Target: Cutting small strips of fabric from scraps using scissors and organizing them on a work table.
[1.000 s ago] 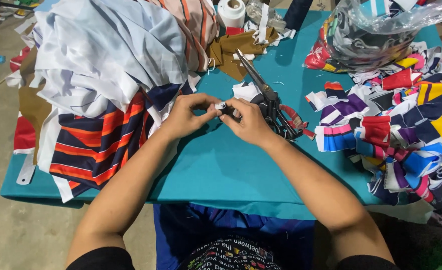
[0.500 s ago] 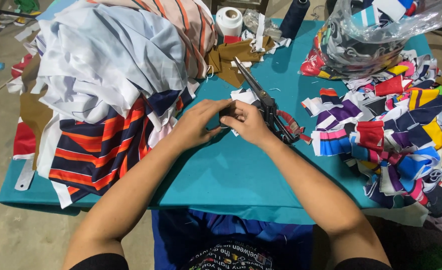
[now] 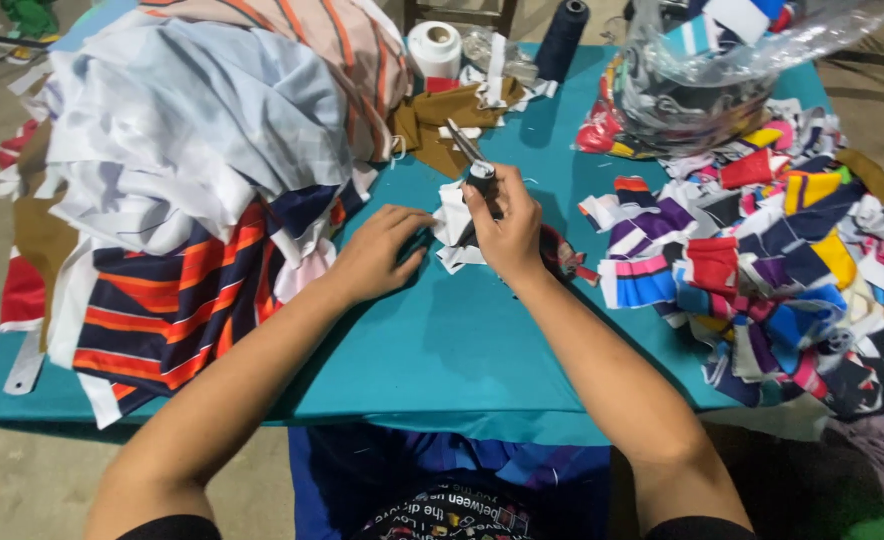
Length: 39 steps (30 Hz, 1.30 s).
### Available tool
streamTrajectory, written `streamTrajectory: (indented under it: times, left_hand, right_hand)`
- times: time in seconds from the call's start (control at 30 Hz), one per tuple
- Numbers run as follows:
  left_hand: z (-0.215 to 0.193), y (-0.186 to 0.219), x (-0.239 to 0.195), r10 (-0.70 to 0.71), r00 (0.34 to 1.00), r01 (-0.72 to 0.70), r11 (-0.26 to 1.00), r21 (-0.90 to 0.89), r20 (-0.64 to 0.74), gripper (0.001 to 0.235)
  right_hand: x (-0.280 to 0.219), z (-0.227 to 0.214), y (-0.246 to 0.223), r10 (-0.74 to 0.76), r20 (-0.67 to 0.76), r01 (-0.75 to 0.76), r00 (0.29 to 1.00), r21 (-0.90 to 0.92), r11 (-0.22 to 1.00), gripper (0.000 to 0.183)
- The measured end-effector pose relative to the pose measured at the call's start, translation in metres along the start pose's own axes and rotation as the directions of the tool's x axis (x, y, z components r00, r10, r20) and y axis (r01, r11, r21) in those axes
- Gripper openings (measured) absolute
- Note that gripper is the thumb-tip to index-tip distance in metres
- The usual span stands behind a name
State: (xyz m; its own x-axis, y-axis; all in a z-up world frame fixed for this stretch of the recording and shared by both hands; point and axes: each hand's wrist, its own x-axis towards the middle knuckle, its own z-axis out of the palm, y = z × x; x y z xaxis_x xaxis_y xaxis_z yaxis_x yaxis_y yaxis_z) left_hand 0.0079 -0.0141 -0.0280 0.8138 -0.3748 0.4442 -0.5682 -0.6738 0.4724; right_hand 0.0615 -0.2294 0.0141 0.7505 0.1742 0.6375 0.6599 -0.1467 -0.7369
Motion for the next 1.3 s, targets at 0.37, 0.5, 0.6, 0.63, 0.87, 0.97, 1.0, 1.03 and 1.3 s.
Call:
streamTrajectory:
  times: [0.37,0.5,0.6,0.63,0.87,0.97,1.0,1.03,1.3]
  left_hand:
    - [0.018,0.029,0.087,-0.195,0.977,0.183,0.974,-0.132,-0.086,0.048]
    - [0.032,0.055,0.110,-0.210,0.962,0.128,0.912,-0.391,-0.175,0.043]
    - [0.049,0.047,0.111,-0.217,0.942,0.078,0.883,-0.463,-0.255,0.026]
    - [0.051,0.043,0.110,-0.217,0.941,0.077,0.884,-0.462,-0.258,0.026]
    - [0.061,0.026,0.100,-0.240,0.876,0.030,0.893,-0.450,-0.419,0.025]
    - [0.062,0.025,0.098,-0.239,0.863,0.016,0.894,-0.448,-0.445,0.028]
    - [0.063,0.024,0.099,-0.249,0.863,0.017,0.884,-0.467,-0.440,0.030]
    - [0.061,0.023,0.099,-0.243,0.863,0.013,0.887,-0.462,-0.443,0.030]
    - [0.053,0.033,0.100,-0.314,0.875,0.096,0.859,-0.504,-0.368,0.035]
  right_hand:
    - [0.018,-0.018,0.069,0.342,-0.178,-0.308,0.923,0.191,0.932,0.017]
    - [0.015,-0.028,0.095,0.488,-0.060,-0.412,0.871,0.455,0.790,0.023]
    - [0.018,-0.029,0.074,0.528,-0.035,-0.459,0.848,0.448,0.767,0.023]
    - [0.020,-0.028,0.071,0.526,-0.033,-0.458,0.850,0.448,0.768,0.023]
    - [0.020,-0.031,0.060,0.435,0.012,-0.435,0.900,0.061,0.898,0.018]
    - [0.018,-0.035,0.050,0.378,0.065,-0.370,0.923,-0.111,0.922,0.021]
    - [0.018,-0.036,0.048,0.364,0.095,-0.347,0.926,-0.164,0.924,0.024]
    - [0.021,-0.036,0.047,0.359,0.093,-0.341,0.929,-0.161,0.926,0.024]
    - [0.018,-0.037,0.039,0.279,0.075,-0.260,0.957,-0.194,0.946,0.019]
